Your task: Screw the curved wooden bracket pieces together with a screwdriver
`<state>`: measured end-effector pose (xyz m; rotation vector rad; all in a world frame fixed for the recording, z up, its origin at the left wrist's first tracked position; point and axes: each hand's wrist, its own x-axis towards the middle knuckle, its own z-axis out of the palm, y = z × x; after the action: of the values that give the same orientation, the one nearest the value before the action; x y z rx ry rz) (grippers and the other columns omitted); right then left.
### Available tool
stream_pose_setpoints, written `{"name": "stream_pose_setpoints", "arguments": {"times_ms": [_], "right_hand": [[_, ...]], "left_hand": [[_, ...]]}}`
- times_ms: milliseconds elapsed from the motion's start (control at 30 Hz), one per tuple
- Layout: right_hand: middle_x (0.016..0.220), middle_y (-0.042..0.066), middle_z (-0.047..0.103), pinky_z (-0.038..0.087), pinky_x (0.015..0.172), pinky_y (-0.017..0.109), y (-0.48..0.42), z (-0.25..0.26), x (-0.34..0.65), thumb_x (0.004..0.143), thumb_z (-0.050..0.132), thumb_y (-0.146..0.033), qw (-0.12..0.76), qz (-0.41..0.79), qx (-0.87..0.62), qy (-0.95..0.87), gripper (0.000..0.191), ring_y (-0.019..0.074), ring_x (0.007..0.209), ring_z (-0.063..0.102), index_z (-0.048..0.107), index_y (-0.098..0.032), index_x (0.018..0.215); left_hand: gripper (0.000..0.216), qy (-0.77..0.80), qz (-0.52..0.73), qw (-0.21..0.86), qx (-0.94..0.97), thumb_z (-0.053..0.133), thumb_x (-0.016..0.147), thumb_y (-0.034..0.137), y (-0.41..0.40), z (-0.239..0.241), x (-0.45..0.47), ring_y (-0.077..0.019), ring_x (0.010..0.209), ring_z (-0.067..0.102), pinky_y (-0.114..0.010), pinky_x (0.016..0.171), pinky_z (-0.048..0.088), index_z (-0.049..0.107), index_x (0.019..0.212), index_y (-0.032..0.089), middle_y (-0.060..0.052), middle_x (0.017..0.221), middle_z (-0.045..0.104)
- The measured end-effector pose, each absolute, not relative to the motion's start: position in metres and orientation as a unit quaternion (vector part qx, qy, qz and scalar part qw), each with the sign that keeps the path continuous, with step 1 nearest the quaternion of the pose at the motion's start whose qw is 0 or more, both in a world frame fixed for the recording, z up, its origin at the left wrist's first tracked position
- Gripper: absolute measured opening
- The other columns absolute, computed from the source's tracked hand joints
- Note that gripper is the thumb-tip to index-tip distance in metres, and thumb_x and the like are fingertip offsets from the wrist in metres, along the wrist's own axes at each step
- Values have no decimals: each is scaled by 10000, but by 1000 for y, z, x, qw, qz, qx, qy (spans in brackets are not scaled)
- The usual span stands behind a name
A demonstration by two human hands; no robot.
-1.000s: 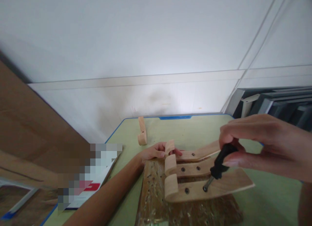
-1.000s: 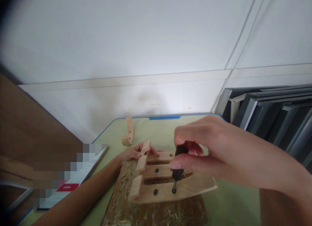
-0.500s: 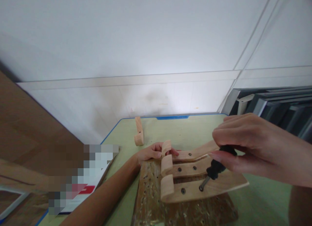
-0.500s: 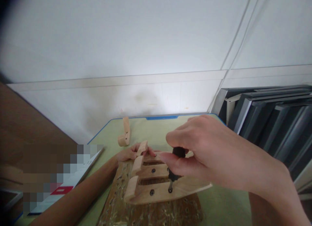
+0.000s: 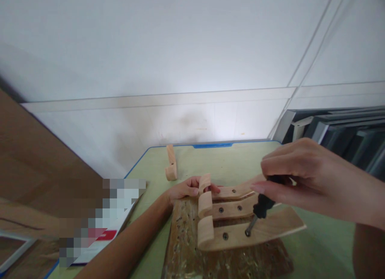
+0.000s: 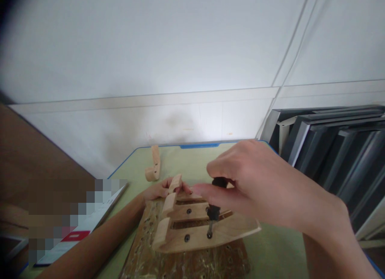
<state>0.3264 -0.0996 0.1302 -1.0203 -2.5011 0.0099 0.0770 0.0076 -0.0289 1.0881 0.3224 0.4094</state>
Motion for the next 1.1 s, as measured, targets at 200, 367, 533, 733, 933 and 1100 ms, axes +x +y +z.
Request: {"name": "stream_pose_setpoints", "arguments": {"times_ms": [200, 367, 533, 733, 933, 1100], "right_hand": [[712, -20, 548, 340, 553, 194, -102, 137, 325, 824, 541, -238, 227, 117, -305, -917, 79, 64, 615, 492, 567, -164, 836], [1016, 28, 597, 428, 790, 176, -106, 144, 335, 838, 477, -89, 213, 181, -234, -931, 279, 99, 953, 549, 564, -180, 1087], [1043, 20, 614, 464, 757, 133, -112, 147, 344, 841, 446, -65, 215, 241, -248, -913, 341, 95, 978, 568, 568, -216, 1121], [932, 34, 633, 465, 666, 156, -105, 144, 344, 838, 495, -138, 224, 197, -237, -925, 262, 92, 823, 611, 579, -195, 1079], [938, 1, 625, 446, 696, 156, -106, 143, 343, 844, 500, -236, 203, 168, -275, -925, 182, 95, 842, 594, 571, -230, 1011], [924, -20, 587, 427, 695, 141, -110, 146, 339, 840, 508, -251, 187, 189, -284, -921, 125, 78, 834, 559, 546, -220, 955]], "left_hand": [[339, 152, 188, 825, 511, 691, 604, 216, 7, -28, 77, -209, 887, 601, -276, 761, 432, 658, 927, 118, -83, 993, 657], [387, 153, 180, 826, 512, 685, 612, 223, 8, -29, 75, -204, 864, 607, -276, 749, 439, 640, 975, 96, -95, 983, 656], [412, 155, 172, 828, 510, 677, 618, 254, 6, -29, 76, -247, 933, 589, -315, 787, 434, 630, 991, 85, -131, 1078, 616], [389, 158, 170, 827, 512, 679, 620, 241, 6, -26, 78, -240, 943, 589, -320, 822, 425, 640, 976, 90, -120, 1060, 630], [381, 165, 173, 824, 514, 676, 628, 234, 7, -27, 77, -233, 930, 594, -309, 814, 426, 643, 980, 90, -122, 1046, 636], [384, 167, 172, 825, 512, 671, 629, 230, 6, -27, 78, -223, 917, 594, -296, 801, 431, 639, 987, 94, -110, 1039, 638]]}}
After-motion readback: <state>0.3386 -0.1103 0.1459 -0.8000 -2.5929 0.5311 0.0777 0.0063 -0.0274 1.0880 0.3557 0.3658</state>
